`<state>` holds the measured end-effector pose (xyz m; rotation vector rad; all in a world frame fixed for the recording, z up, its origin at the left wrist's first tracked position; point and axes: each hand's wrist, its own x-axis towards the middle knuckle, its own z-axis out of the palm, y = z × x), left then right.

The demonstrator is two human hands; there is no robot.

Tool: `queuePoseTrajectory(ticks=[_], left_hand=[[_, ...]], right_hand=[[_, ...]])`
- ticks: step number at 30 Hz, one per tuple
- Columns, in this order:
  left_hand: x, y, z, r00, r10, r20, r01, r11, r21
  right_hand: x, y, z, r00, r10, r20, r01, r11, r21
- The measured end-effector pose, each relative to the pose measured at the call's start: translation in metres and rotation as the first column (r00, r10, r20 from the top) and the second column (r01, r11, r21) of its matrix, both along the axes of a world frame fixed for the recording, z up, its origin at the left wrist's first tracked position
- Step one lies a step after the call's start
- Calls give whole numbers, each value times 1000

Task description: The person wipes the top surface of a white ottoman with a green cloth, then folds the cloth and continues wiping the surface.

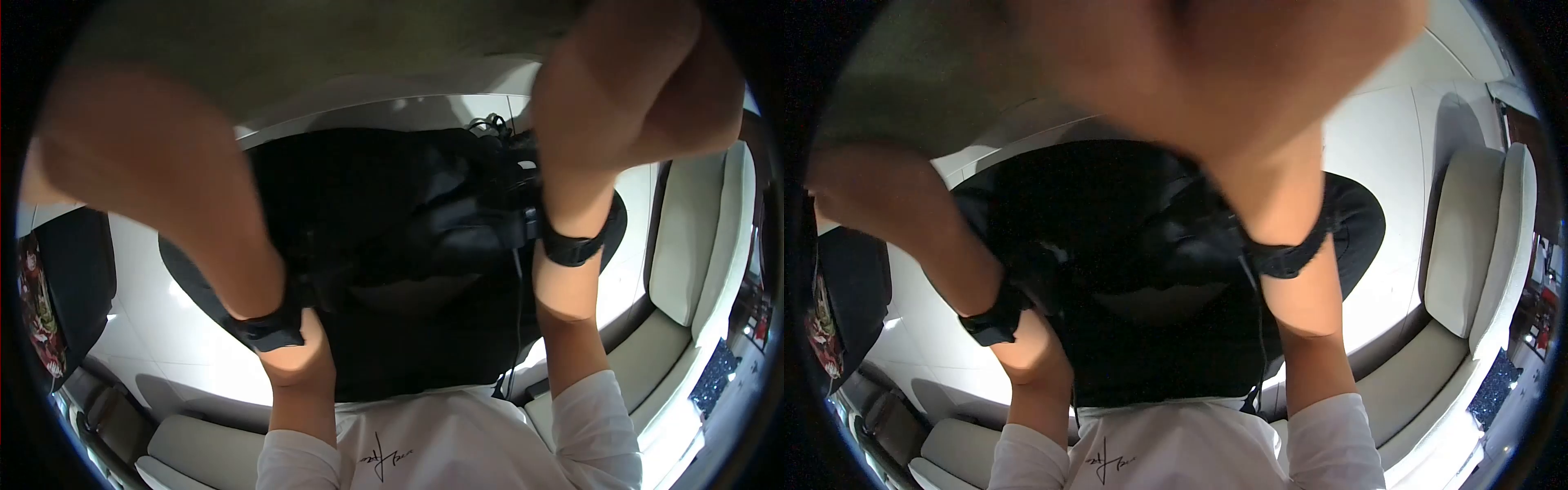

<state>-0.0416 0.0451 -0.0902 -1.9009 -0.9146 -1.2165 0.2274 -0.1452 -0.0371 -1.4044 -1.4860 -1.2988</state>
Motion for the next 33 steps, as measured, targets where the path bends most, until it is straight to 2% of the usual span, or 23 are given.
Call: queuePoseTrajectory(ticks=[2,4,7,9,12,17,19,20,22,23,25,28,31,33], left_hand=[[22,-21,-2,999,-47,4,47,999,14],[46,-44,-4,994,-113,3,113,993,33],[65,-62,-3,979,-204,-21,205,976,69],[60,-55,-1,978,-206,-42,209,975,81],[32,-24,0,989,-131,-67,135,988,71],[-19,19,1,999,19,-27,-19,1000,4],[-10,8,3,1000,27,3,-27,999,-16],[-3,1,-1,1000,18,9,-18,1000,-13],[23,-22,-3,999,-37,14,37,999,3],[36,-34,-3,997,-71,11,71,997,14],[58,-54,-2,990,-145,2,144,989,39],[59,-54,-1,982,-188,-30,189,980,58],[28,-23,0,994,-93,-60,96,995,39],[-1,0,-2,997,-11,-73,12,1000,12]], right_hand=[[13,-8,2,994,-62,-88,62,998,-1],[24,-17,6,965,-69,-254,76,997,17],[37,-9,10,902,197,-384,-118,969,219],[30,-10,13,913,92,-399,-13,981,196],[12,-3,7,955,26,-295,17,990,141],[2,-14,13,999,51,6,-50,992,-112],[14,-8,6,997,40,62,-39,999,-15],[18,-7,5,998,29,55,-29,1000,-1],[22,-6,6,988,50,-149,-37,995,87],[20,-2,4,958,124,-260,-83,983,165],[18,1,8,898,238,-369,-141,952,271],[15,0,14,922,124,-366,-27,965,261],[14,-14,10,929,-42,-367,69,996,59],[-14,-2,8,974,-22,-227,31,999,35]])
